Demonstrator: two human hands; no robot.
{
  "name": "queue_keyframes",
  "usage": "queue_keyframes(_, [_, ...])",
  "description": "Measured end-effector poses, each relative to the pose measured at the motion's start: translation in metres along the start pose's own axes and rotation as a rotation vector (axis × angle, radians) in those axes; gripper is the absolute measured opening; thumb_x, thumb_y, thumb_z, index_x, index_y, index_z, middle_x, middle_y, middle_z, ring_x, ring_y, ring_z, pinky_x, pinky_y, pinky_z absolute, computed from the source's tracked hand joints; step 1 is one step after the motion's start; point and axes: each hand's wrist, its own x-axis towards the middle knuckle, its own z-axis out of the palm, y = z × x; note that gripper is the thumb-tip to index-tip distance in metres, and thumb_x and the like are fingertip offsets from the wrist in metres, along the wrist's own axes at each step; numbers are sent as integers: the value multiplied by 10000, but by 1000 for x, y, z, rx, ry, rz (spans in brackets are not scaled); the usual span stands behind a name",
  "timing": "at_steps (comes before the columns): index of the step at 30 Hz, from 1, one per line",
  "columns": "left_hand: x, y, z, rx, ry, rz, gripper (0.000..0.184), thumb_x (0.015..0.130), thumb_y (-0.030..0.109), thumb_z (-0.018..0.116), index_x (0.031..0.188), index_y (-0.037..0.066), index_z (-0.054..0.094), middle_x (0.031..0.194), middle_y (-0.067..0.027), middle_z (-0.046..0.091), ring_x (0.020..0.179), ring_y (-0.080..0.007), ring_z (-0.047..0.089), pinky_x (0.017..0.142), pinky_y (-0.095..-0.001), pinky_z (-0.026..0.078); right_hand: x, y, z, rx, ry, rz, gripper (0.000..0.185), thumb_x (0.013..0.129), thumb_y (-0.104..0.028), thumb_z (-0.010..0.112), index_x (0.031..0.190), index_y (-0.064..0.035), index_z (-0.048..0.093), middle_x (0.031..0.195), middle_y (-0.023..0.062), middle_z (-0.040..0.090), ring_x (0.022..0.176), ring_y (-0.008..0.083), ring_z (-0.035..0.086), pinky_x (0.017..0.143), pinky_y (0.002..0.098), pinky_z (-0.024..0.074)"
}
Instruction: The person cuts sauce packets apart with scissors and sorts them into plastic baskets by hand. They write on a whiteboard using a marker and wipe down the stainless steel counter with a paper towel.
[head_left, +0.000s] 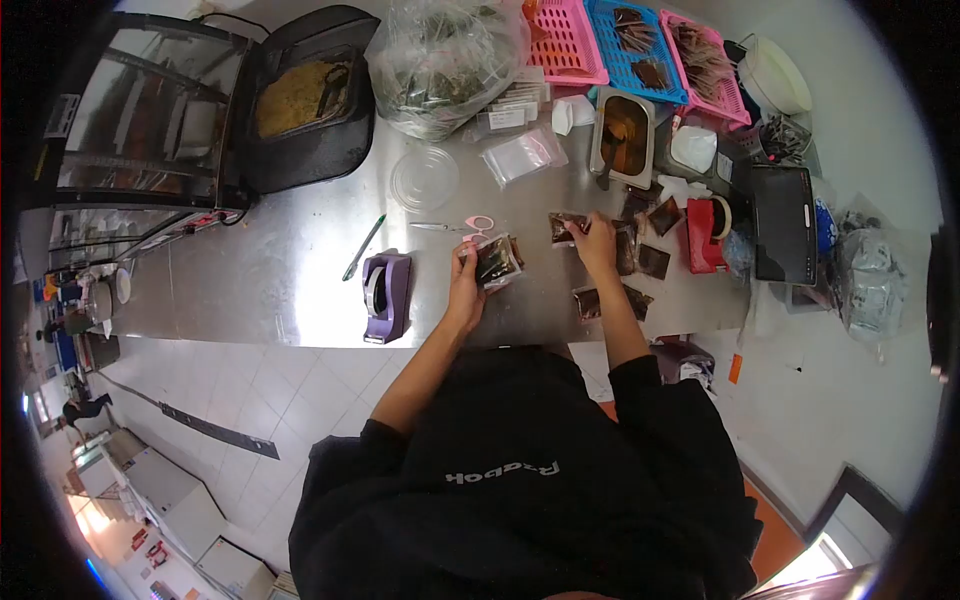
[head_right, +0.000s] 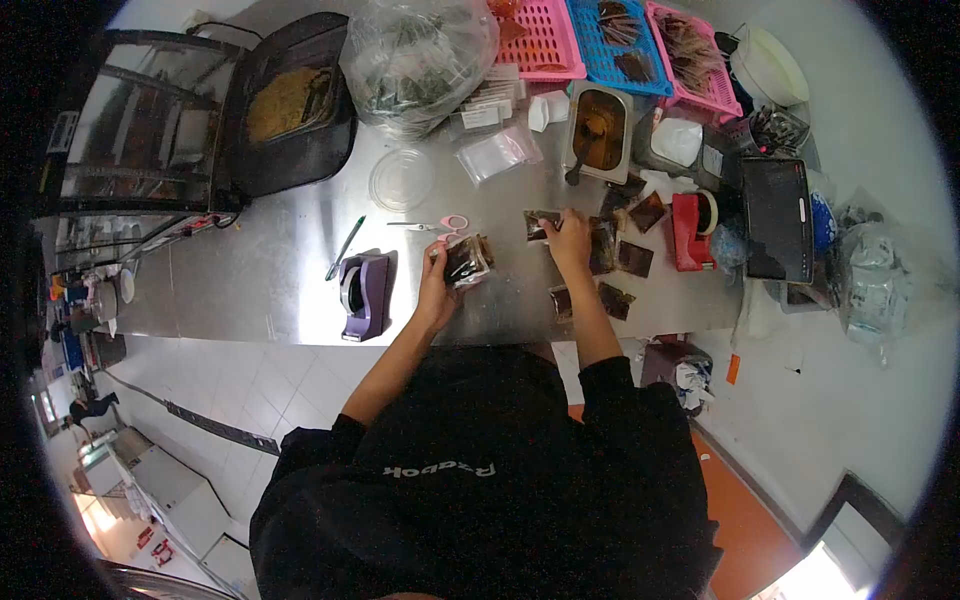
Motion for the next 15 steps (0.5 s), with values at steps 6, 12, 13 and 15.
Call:
queue_keyframes(6, [0, 4, 17, -44, -110, -84, 331, 948, 421, 426, 1119, 137, 429, 1120, -76, 541, 1022, -201, 558, 801, -369, 497, -25, -77, -62, 1026, -566, 194, 423, 762, -234, 748, 955, -37, 428, 779, 116, 594, 765, 239, 598, 599, 360, 485])
queue_keyframes(12, [5, -10, 66, 354, -100, 232, 243, 925, 288, 540, 1050, 89, 478, 1000, -40, 522, 917, -126, 489, 803, -268, 404, -57, -53, -44, 587, -71, -98, 502, 809, -221, 700, 1182, -75, 397, 1071, 110, 538, 980, 228, 547, 653, 298, 499])
queue_keyframes(13, [-1, -3, 81, 407, -129, 252, 231, 921, 261, 554, 1039, 76, 482, 983, -34, 511, 917, -113, 462, 827, -253, 371, -57, -51, -56, 794, -105, 9, 521, 810, -218, 698, 1213, -90, 394, 1091, 97, 530, 989, 232, 544, 684, 303, 505])
queue_keyframes(15, [2, -7, 106, 762, -150, 466, 283, 899, 255, 568, 1083, 62, 474, 1008, -90, 532, 935, -188, 500, 835, -294, 387, -56, -52, -111, 1545, -639, 487, 554, 802, -210, 703, 1254, -128, 394, 1081, 63, 529, 966, 244, 551, 742, 338, 515])
